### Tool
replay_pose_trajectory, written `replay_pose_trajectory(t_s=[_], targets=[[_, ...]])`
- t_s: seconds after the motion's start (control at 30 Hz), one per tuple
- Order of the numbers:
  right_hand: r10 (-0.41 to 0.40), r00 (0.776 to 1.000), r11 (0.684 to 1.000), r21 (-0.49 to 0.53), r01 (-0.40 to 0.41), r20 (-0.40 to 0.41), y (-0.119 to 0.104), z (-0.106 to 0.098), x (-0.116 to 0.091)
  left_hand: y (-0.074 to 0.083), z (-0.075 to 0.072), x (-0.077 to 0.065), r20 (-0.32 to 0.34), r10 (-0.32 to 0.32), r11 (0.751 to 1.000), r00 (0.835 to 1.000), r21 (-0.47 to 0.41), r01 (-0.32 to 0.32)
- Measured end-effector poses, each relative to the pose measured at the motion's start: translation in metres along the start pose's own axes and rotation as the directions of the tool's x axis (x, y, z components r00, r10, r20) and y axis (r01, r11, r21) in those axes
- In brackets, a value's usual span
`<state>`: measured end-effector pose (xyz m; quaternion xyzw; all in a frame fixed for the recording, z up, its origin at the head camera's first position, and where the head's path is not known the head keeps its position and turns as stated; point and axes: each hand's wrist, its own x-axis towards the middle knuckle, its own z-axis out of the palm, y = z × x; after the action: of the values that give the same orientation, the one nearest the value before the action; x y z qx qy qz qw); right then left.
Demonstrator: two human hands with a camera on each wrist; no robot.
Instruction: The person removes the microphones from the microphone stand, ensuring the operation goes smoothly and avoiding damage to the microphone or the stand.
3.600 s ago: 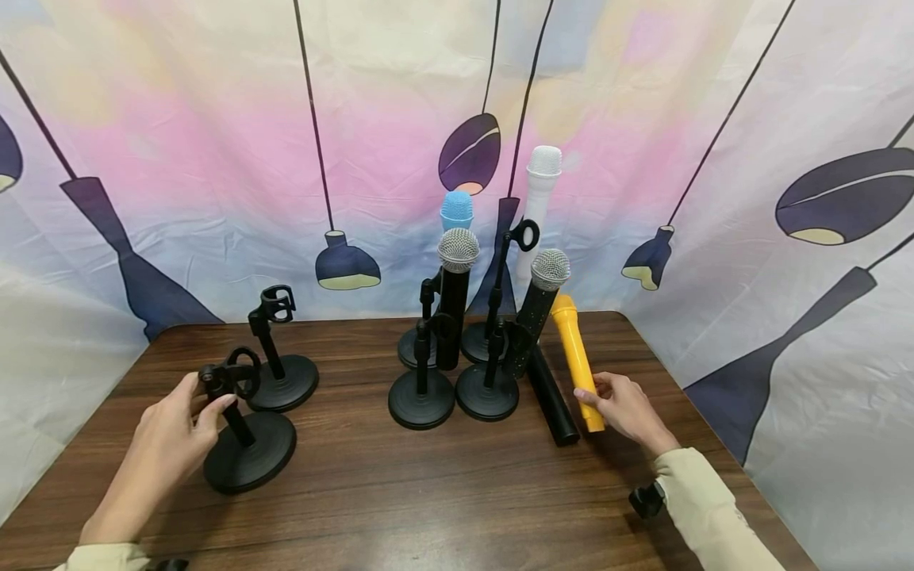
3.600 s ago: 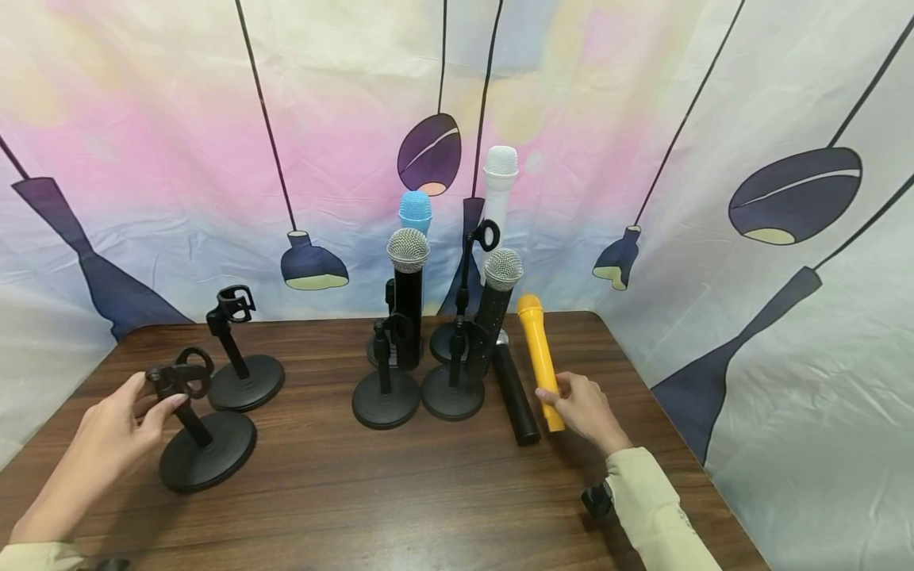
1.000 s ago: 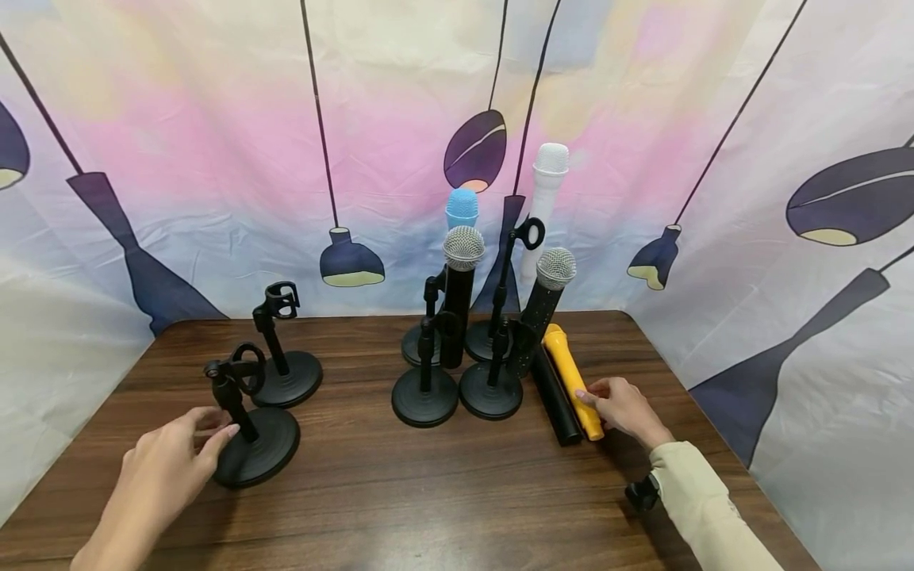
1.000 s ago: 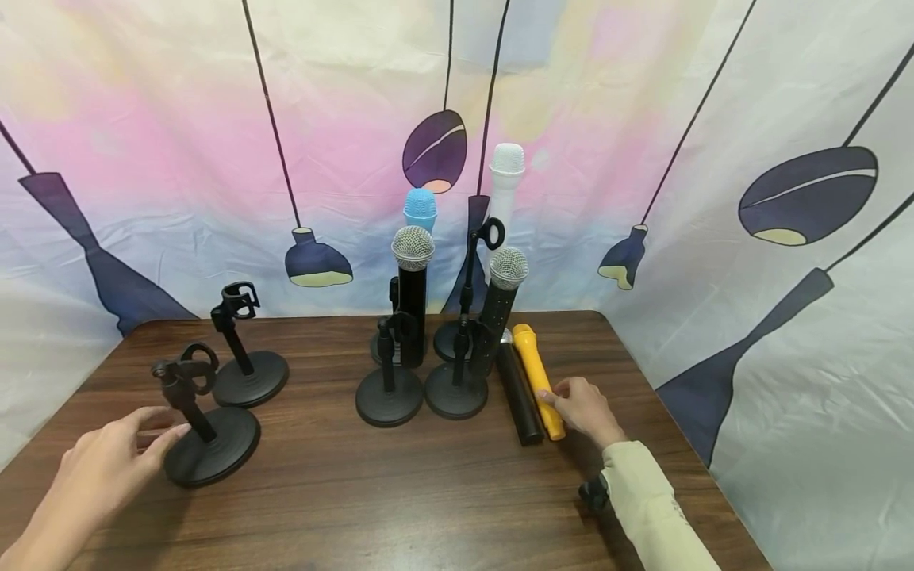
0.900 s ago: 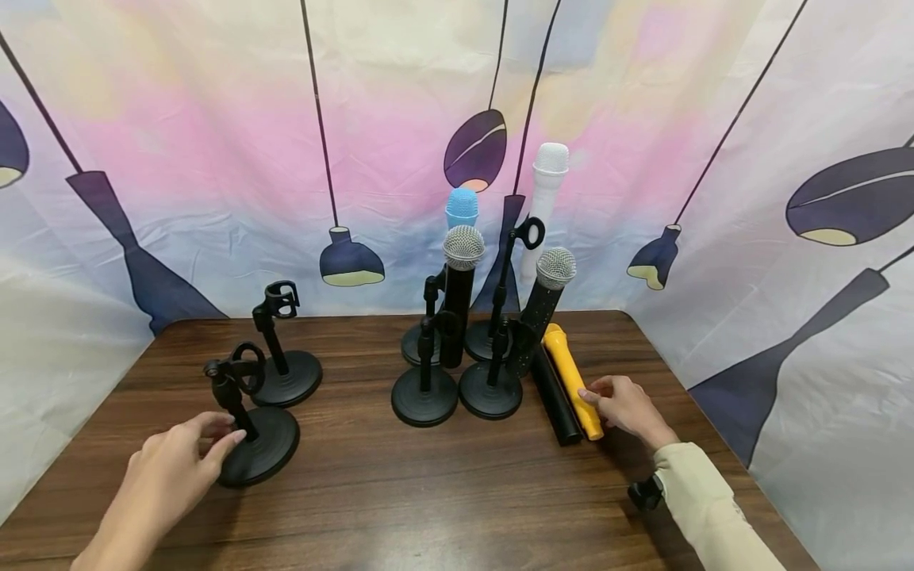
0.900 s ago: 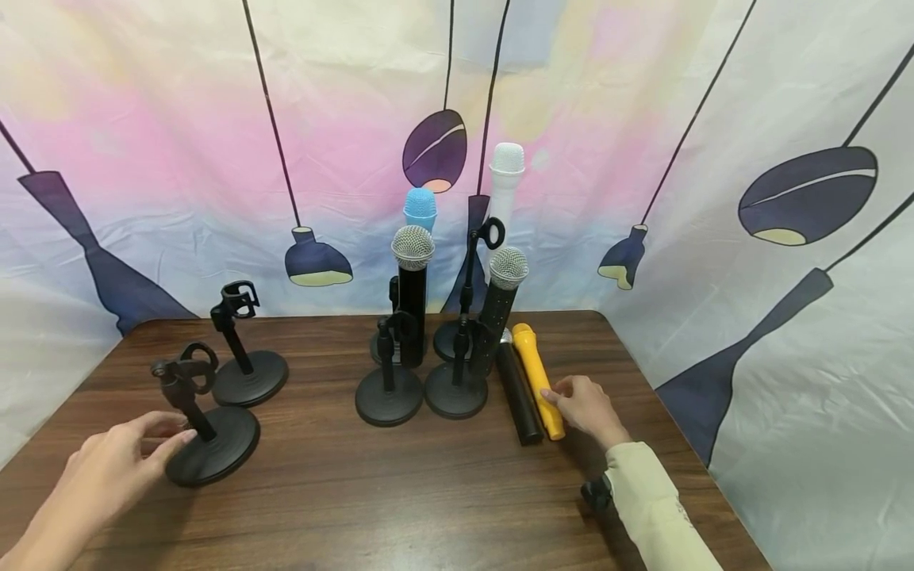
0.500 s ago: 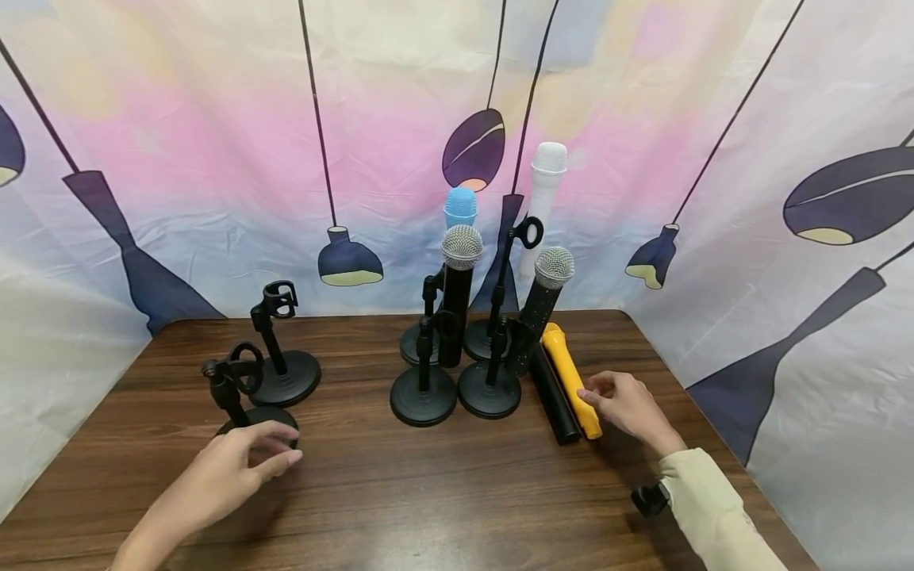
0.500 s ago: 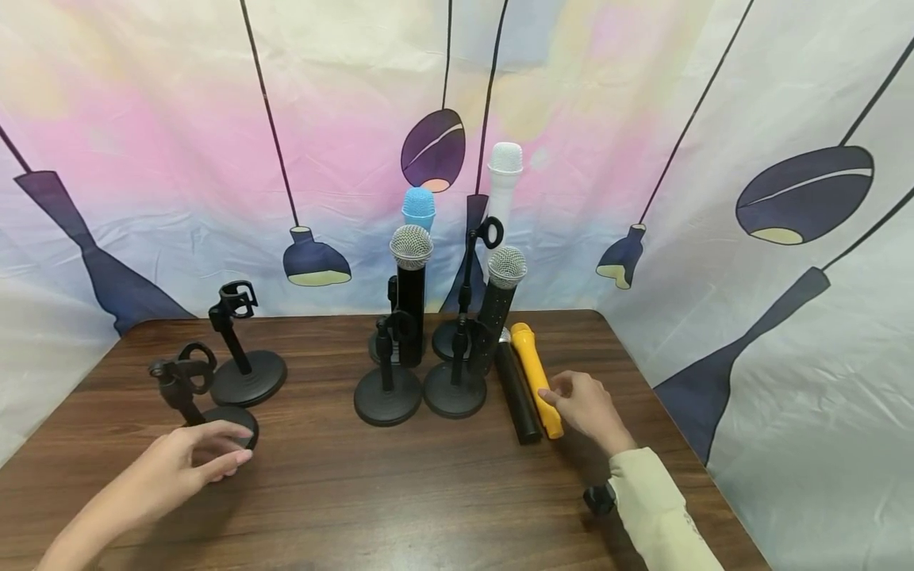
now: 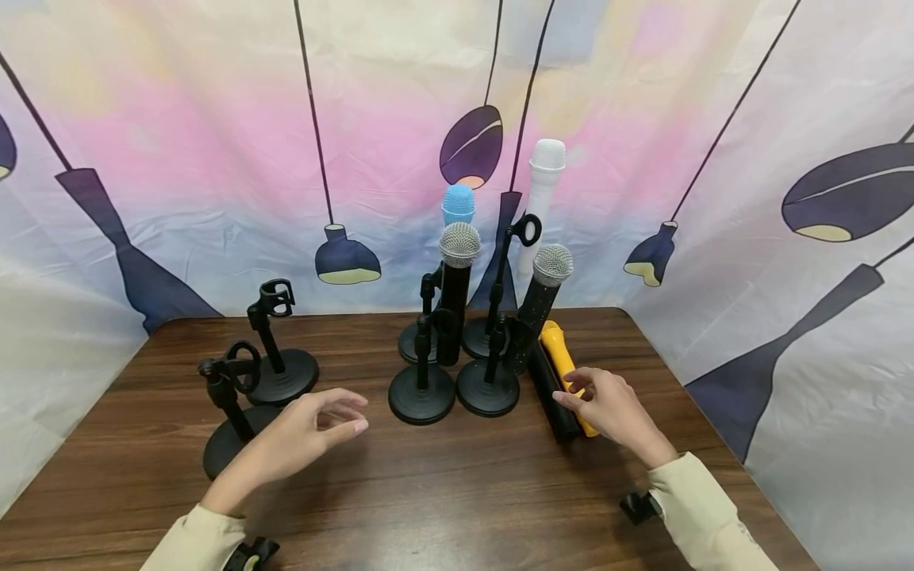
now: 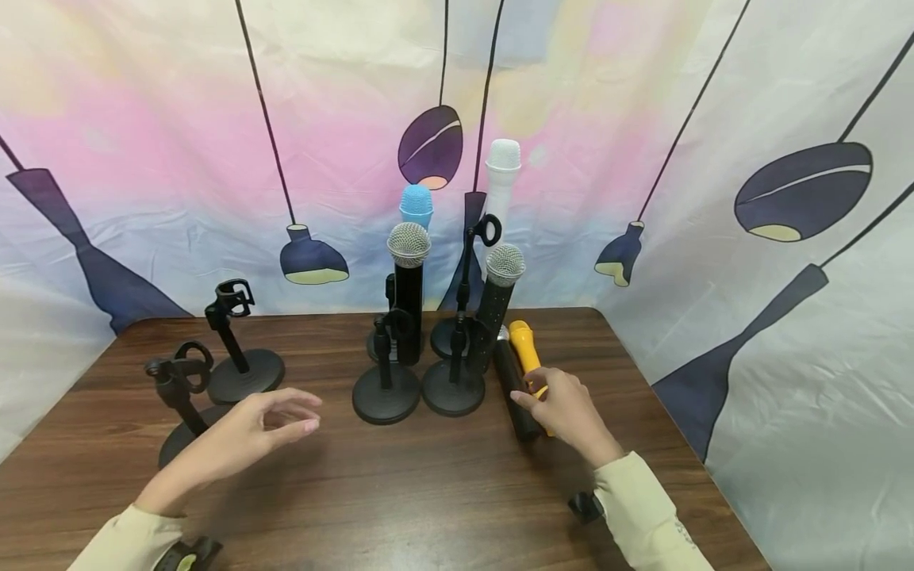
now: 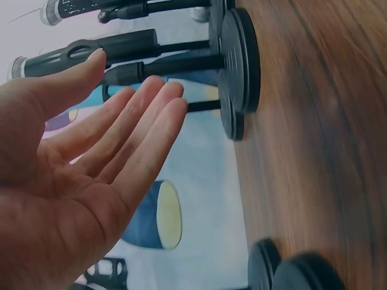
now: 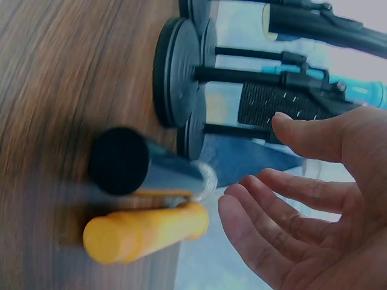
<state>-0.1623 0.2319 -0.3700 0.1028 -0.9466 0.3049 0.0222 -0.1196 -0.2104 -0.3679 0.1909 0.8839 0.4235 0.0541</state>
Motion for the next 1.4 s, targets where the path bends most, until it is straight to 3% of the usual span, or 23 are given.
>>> replay_pose_trajectory(t_s=[0.2, 0.43, 0.7, 1.0, 1.27, 1.4], targets=[[-0.025, 1.0, 0.999, 0.025, 0.024, 0.016, -0.017, 0.006, -0.001, 0.005, 0.011, 0.022, -0.046, -0.054, 0.997, 0.997, -0.052, 0.051], [-0.09, 0.996, 0.996, -0.011, 0.09, 0.004, -0.033, 0.01, -0.002, 0.014, 0.02, 0.049, -0.124, -0.054, 0.997, 0.991, -0.056, 0.047], [-0.178, 0.983, 0.975, 0.145, 0.169, 0.046, -0.048, 0.016, -0.001, 0.022, 0.03, 0.077, -0.227, -0.041, 0.992, 0.973, -0.129, 0.011], [-0.257, 0.965, 0.941, 0.242, 0.237, 0.053, -0.07, 0.028, 0.007, 0.024, 0.035, 0.097, -0.309, 0.011, 0.969, 0.951, -0.23, -0.086], [-0.223, 0.975, 0.932, 0.296, 0.207, 0.021, -0.091, 0.037, 0.015, 0.036, 0.038, 0.11, -0.369, 0.005, 0.961, 0.929, -0.253, -0.106], [-0.189, 0.982, 0.931, 0.319, 0.178, 0.006, -0.099, 0.041, 0.02, 0.037, 0.04, 0.114, -0.371, -0.008, 0.967, 0.929, -0.24, -0.088]])
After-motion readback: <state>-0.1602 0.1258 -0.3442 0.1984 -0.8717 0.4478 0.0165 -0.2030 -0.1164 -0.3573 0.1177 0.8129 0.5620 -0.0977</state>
